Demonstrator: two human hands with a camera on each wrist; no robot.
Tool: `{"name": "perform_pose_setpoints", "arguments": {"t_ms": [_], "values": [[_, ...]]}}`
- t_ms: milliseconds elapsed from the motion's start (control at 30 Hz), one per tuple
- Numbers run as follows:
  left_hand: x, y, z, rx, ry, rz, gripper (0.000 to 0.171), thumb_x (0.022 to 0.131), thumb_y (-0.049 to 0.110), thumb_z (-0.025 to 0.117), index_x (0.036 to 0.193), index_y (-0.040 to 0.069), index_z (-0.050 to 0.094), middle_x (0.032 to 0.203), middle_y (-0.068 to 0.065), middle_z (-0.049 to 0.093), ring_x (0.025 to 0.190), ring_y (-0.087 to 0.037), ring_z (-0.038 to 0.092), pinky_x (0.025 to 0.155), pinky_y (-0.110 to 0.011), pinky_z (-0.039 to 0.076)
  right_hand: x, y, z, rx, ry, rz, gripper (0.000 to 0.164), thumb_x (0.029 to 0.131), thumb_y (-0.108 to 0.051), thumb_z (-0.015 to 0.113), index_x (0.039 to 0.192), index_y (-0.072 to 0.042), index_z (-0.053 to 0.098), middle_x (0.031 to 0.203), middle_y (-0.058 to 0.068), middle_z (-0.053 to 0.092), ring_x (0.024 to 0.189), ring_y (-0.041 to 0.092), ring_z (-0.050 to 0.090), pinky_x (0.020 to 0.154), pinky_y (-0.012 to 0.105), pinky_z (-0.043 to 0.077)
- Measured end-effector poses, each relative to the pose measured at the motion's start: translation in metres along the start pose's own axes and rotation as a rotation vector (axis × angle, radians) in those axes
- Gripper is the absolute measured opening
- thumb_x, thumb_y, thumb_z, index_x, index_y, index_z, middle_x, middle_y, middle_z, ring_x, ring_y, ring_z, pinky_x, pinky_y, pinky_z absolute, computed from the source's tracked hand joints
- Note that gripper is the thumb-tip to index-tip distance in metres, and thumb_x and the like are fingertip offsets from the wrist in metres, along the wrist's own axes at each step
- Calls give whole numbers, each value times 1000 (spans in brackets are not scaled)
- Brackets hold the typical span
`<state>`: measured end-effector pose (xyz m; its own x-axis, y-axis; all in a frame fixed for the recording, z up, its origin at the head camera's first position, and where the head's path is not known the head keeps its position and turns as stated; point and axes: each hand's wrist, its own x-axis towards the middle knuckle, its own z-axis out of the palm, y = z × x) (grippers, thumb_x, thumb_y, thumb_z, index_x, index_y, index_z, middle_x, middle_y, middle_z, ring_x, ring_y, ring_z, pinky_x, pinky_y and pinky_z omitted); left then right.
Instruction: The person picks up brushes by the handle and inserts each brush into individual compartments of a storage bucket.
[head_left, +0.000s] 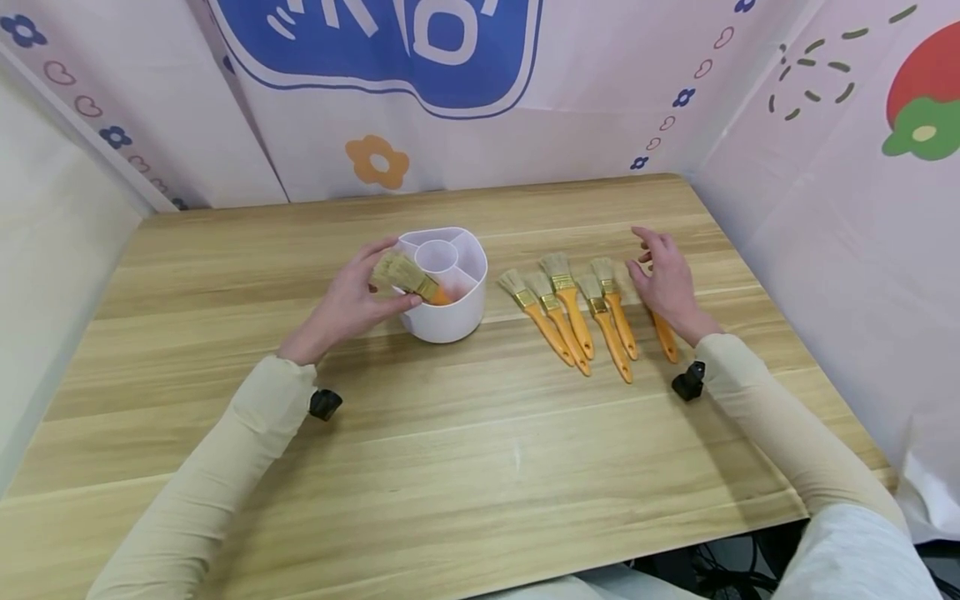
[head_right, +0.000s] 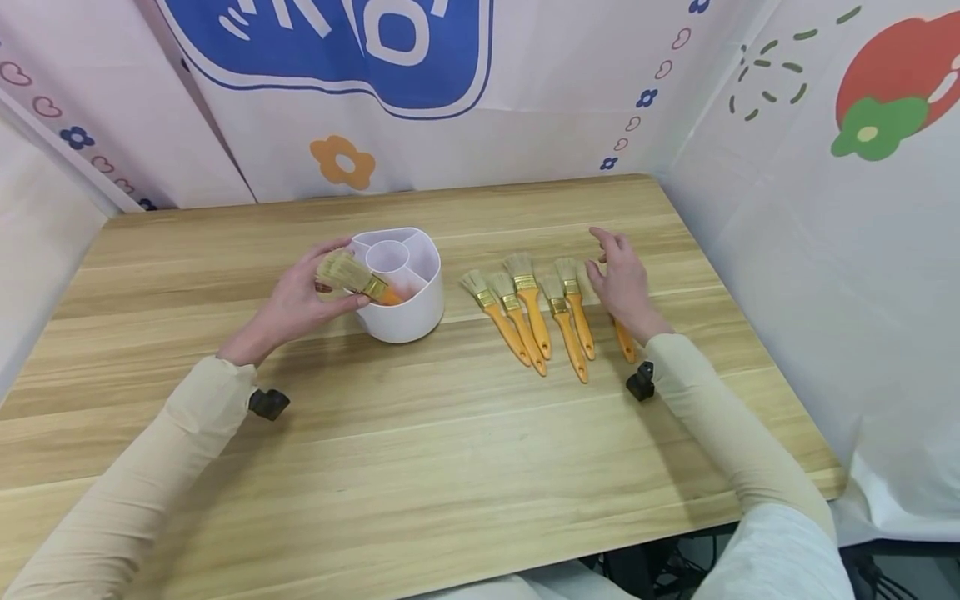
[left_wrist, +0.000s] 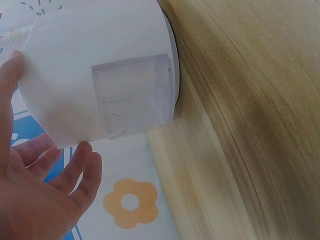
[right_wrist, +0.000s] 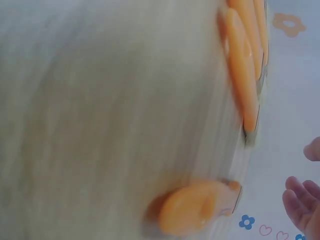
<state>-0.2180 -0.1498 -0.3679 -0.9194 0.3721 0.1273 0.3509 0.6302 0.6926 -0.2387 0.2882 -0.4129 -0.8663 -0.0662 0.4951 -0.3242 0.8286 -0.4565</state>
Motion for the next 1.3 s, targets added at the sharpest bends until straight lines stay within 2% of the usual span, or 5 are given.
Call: {"name": "perform_pose_setpoints", "arguments": {"t_ms": [367, 767, 1033, 1300], "values": [[-1, 1, 0, -12, 16, -10, 68, 75, 32, 77, 134, 12, 49, 152, -3, 31, 129, -30, 42, 89, -50, 49, -3, 8, -2, -92, -102, 88, 49, 86, -4, 61, 133, -3, 44, 108, 29, 52, 87, 39, 59, 72, 53, 47], [-1, 3, 0, -32, 5, -23, 70, 75, 34, 77, 135, 14, 48, 152, -1, 30, 132, -29, 39, 91, -51, 48, -2, 10, -4, -207, -225, 198, 51, 88, -8, 58, 136, -2, 40, 106, 31, 53, 86, 42, 56, 68, 52, 48], [0, 2, 0, -33, 3, -20, 70, 75, 34, 78, 135, 14, 48, 152, -1, 30, 132, -29, 39, 89, -50, 48, 4, 8, -6, -249, -338, 286, 55, 89, -14, 58, 138, -3, 36, 119, 35, 48, 96, 48, 54, 75, 56, 49], [0, 2, -1, -27, -1, -21, 69, 76, 32, 78, 135, 13, 49, 152, -3, 30, 133, -29, 38, 89, -50, 49, 7, 7, -7, -294, -420, 312, 57, 87, -13, 57, 138, -3, 35, 120, 37, 48, 98, 50, 53, 74, 59, 49]]}}
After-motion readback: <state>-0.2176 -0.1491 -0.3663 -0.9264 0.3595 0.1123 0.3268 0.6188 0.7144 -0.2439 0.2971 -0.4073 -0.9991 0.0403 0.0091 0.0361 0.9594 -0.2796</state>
